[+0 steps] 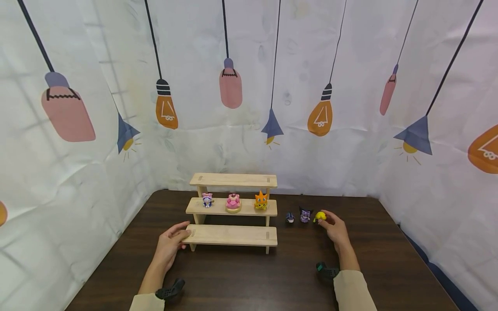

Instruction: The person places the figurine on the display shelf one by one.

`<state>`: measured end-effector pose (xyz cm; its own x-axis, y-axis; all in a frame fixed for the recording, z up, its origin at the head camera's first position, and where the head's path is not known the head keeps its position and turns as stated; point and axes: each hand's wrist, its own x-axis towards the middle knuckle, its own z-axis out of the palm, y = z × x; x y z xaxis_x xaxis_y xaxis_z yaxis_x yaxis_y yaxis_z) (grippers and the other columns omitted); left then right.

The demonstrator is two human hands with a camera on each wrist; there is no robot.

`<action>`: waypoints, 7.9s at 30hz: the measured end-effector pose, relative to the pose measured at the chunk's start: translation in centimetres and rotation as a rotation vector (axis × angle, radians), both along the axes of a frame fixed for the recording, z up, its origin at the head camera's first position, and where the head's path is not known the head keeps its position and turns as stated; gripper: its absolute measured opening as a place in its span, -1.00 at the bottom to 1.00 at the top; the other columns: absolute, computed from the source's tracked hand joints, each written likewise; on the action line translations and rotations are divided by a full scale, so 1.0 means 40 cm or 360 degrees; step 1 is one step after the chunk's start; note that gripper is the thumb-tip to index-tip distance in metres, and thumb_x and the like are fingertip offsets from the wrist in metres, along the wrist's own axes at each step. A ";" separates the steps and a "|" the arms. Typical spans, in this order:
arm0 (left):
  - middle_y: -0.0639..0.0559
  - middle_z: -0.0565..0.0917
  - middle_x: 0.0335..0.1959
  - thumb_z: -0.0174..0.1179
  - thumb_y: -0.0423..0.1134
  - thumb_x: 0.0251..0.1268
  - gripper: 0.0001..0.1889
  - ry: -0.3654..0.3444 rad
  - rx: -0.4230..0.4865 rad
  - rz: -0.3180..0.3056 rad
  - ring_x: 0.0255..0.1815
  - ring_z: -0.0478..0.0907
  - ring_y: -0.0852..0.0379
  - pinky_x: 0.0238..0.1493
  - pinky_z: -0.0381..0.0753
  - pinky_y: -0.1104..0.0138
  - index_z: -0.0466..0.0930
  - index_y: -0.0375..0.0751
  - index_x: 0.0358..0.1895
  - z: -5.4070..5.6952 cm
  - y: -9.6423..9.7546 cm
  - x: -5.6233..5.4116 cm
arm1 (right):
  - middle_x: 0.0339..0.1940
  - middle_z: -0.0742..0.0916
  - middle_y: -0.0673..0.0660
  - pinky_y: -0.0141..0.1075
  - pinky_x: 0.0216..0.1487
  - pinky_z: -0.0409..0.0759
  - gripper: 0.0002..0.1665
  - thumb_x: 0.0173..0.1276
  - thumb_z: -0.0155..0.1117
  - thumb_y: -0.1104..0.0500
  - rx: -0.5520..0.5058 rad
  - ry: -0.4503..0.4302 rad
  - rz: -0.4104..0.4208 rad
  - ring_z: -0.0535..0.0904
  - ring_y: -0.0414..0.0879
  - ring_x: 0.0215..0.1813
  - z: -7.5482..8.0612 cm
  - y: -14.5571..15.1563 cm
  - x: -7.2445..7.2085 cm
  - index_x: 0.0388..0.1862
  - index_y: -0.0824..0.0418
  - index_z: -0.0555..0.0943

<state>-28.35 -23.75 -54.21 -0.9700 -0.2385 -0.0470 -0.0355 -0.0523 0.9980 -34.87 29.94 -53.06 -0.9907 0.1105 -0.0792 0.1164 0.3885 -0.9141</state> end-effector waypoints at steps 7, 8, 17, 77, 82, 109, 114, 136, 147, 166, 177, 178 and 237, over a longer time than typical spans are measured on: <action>0.16 0.77 -0.31 0.37 -0.30 0.32 -0.49 -0.0006 -0.0002 -0.0003 -0.41 0.59 0.21 -0.44 0.60 0.39 0.55 -0.34 0.32 0.002 -0.001 0.001 | 0.46 0.41 0.39 -0.01 0.34 0.41 -0.33 0.63 0.10 0.01 -0.0007 0.0019 -0.0036 0.34 0.21 0.42 -0.002 -0.001 0.004 0.59 0.23 0.27; 0.16 0.77 -0.31 0.37 -0.30 0.32 -0.49 -0.0007 -0.0003 -0.0003 -0.41 0.59 0.21 -0.44 0.60 0.39 0.55 -0.34 0.32 0.003 -0.001 0.001 | 0.46 0.40 0.38 0.00 0.34 0.41 -0.33 0.63 0.09 0.01 -0.0014 0.0017 -0.0044 0.33 0.21 0.42 -0.002 -0.002 0.005 0.59 0.23 0.27; 0.15 0.77 -0.31 0.38 -0.28 0.32 -0.48 -0.0017 -0.0006 -0.0003 -0.41 0.59 0.21 -0.44 0.60 0.38 0.55 -0.32 0.32 0.003 0.000 0.004 | 0.46 0.40 0.34 -0.07 0.30 0.42 -0.29 0.60 0.13 -0.05 -0.0086 0.0045 -0.0093 0.32 0.13 0.41 -0.003 -0.004 0.022 0.61 0.16 0.27; 0.18 0.77 -0.32 0.35 -0.31 0.34 -0.49 -0.0021 -0.0013 0.0001 -0.39 0.58 0.21 -0.45 0.59 0.39 0.54 -0.31 0.33 0.006 0.001 0.006 | 0.22 0.56 0.15 -0.43 0.08 0.66 -0.25 0.51 0.22 -0.19 -0.0042 0.0318 0.0095 0.57 -0.41 -0.01 0.089 -0.034 0.055 0.54 0.11 0.39; 0.17 0.77 -0.31 0.36 -0.31 0.34 -0.50 -0.0018 -0.0011 0.0002 -0.38 0.59 0.21 -0.44 0.60 0.39 0.55 -0.31 0.33 0.009 0.003 0.007 | 0.16 0.60 0.07 -0.31 0.06 0.63 -0.31 0.50 0.25 -0.15 -0.0025 0.0388 0.0135 0.58 -0.36 0.01 0.118 -0.059 0.063 0.51 0.07 0.43; 0.19 0.76 -0.31 0.35 -0.30 0.34 -0.49 -0.0025 -0.0016 -0.0007 -0.37 0.59 0.21 -0.43 0.60 0.39 0.54 -0.32 0.33 0.005 0.002 0.003 | 0.08 0.64 0.21 -0.32 -0.09 0.66 -0.50 0.50 0.31 0.09 -0.0054 0.0690 0.0482 0.62 -0.02 -0.04 0.247 -0.243 0.126 0.38 0.08 0.56; 0.20 0.76 -0.31 0.34 -0.30 0.34 -0.48 -0.0013 -0.0001 -0.0016 -0.39 0.58 0.22 -0.44 0.59 0.40 0.52 -0.33 0.34 0.001 0.001 0.003 | 0.02 0.67 0.24 -0.34 -0.21 0.61 -0.53 0.48 0.33 0.14 -0.0071 0.0726 0.0558 0.59 0.02 -0.11 0.250 -0.274 0.136 0.34 0.07 0.58; 0.17 0.77 -0.29 0.36 -0.29 0.32 -0.48 -0.0008 0.0017 -0.0013 -0.41 0.59 0.22 -0.44 0.59 0.40 0.54 -0.33 0.33 -0.002 -0.001 0.003 | -0.01 0.72 0.19 -0.33 -0.06 0.65 -0.49 0.46 0.35 0.12 -0.0092 0.0632 0.0831 0.62 0.06 -0.06 0.201 -0.441 0.174 0.35 0.16 0.58; 0.17 0.77 -0.30 0.34 -0.33 0.33 -0.50 0.0001 0.0025 0.0000 -0.44 0.57 0.22 -0.46 0.58 0.41 0.55 -0.33 0.32 -0.004 -0.001 0.002 | 0.07 0.73 0.09 -0.36 -0.04 0.66 -0.54 0.41 0.39 0.10 -0.0082 0.0616 0.0785 0.63 -0.04 0.00 0.146 -0.552 0.198 0.28 -0.06 0.63; 0.18 0.76 -0.33 0.32 -0.35 0.34 -0.52 -0.0008 0.0035 -0.0001 -0.48 0.56 0.23 -0.47 0.58 0.41 0.55 -0.34 0.32 -0.003 -0.002 -0.002 | 0.00 0.72 0.10 -0.39 -0.02 0.67 -0.57 0.40 0.41 0.14 -0.0109 0.0664 0.0780 0.68 -0.01 -0.04 0.094 -0.707 0.175 0.24 -0.02 0.67; 0.15 0.77 -0.31 0.31 -0.35 0.35 -0.52 -0.0013 0.0030 0.0003 -0.46 0.56 0.21 -0.47 0.58 0.40 0.55 -0.35 0.32 0.001 -0.001 0.002 | -0.01 0.74 0.08 -0.44 -0.01 0.67 -0.57 0.38 0.43 0.19 -0.0052 0.0665 0.0747 0.70 -0.07 -0.07 0.091 -0.764 0.152 0.23 0.07 0.68; 0.15 0.76 -0.31 0.31 -0.35 0.35 -0.52 -0.0013 0.0028 0.0004 -0.46 0.56 0.21 -0.48 0.58 0.40 0.55 -0.35 0.32 0.001 -0.001 0.001 | -0.01 0.74 0.08 -0.44 -0.01 0.67 -0.57 0.38 0.43 0.19 -0.0049 0.0662 0.0740 0.70 -0.08 -0.07 0.091 -0.768 0.150 0.22 0.05 0.68; 0.14 0.76 -0.27 0.32 -0.30 0.38 -0.53 -0.0038 0.0000 0.0009 -0.46 0.55 0.23 -0.46 0.60 0.41 0.56 -0.32 0.31 0.003 -0.001 0.001 | -0.03 0.78 0.03 -0.42 -0.04 0.65 -0.56 0.31 0.50 0.12 0.0095 0.0652 0.0618 0.65 -0.21 -0.15 0.064 -0.850 0.124 0.18 0.00 0.71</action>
<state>-28.32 -23.81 -54.10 -0.9672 -0.2442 -0.0702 -0.0591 -0.0525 0.9969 -29.92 -4.05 -50.49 -0.9080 -0.2755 0.3156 -0.4049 0.3842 -0.8297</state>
